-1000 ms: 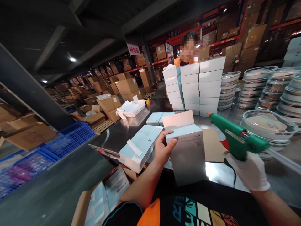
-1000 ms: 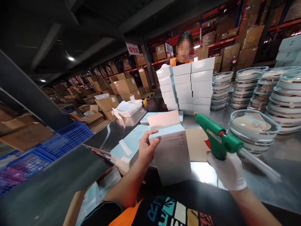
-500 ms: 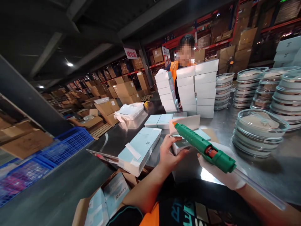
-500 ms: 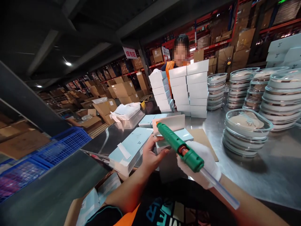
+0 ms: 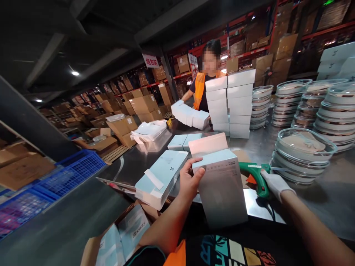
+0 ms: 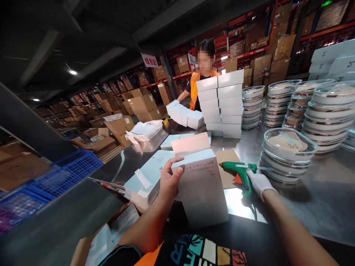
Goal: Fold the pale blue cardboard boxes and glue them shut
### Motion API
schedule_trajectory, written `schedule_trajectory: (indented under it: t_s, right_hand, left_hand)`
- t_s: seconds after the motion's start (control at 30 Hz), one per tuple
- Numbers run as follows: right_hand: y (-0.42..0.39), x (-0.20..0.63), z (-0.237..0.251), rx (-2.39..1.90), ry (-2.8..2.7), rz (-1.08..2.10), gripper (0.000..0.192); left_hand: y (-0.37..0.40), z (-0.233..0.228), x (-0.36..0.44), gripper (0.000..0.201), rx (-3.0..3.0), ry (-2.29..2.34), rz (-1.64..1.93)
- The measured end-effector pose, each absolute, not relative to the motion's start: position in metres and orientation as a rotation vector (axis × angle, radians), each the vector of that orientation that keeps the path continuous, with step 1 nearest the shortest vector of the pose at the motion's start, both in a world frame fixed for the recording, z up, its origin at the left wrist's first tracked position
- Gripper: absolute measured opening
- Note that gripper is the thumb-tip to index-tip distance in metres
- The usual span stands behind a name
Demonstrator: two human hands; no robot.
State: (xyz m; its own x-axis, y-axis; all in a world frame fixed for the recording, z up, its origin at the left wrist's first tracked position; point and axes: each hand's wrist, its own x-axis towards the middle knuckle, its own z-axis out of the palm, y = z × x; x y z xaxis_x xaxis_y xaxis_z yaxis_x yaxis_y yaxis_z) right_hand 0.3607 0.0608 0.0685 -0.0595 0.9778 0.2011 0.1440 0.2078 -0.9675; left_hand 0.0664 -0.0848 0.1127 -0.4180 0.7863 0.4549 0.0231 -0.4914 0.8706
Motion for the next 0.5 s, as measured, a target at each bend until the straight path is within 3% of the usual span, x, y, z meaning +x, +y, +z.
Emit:
schedule_trajectory:
  t_s: [0.07,0.17,0.27,0.4,0.5]
  right_hand:
    - [0.060,0.368,0.074,-1.204,-1.481,0.865,0.048]
    - [0.038,0.350,0.097,-1.140,-1.479,0.836,0.033]
    - [0.006,0.315,0.128,-0.837,-1.509,1.070,0.059]
    - [-0.010,0.296,0.145,-0.713,-1.601,1.115,0.056]
    - [-0.005,0.310,0.131,-0.672,-1.702,1.060,0.071]
  left_hand:
    - [-0.084,0.111,0.068,0.065,1.252,1.114,1.925]
    - [-0.082,0.110,0.073,0.065,1.307,1.081,1.898]
    - [-0.080,0.110,0.080,0.063,1.485,1.116,1.905]
    - [-0.076,0.102,0.087,0.060,1.673,1.126,1.896]
    - [-0.071,0.092,0.087,0.054,1.647,1.054,2.033]
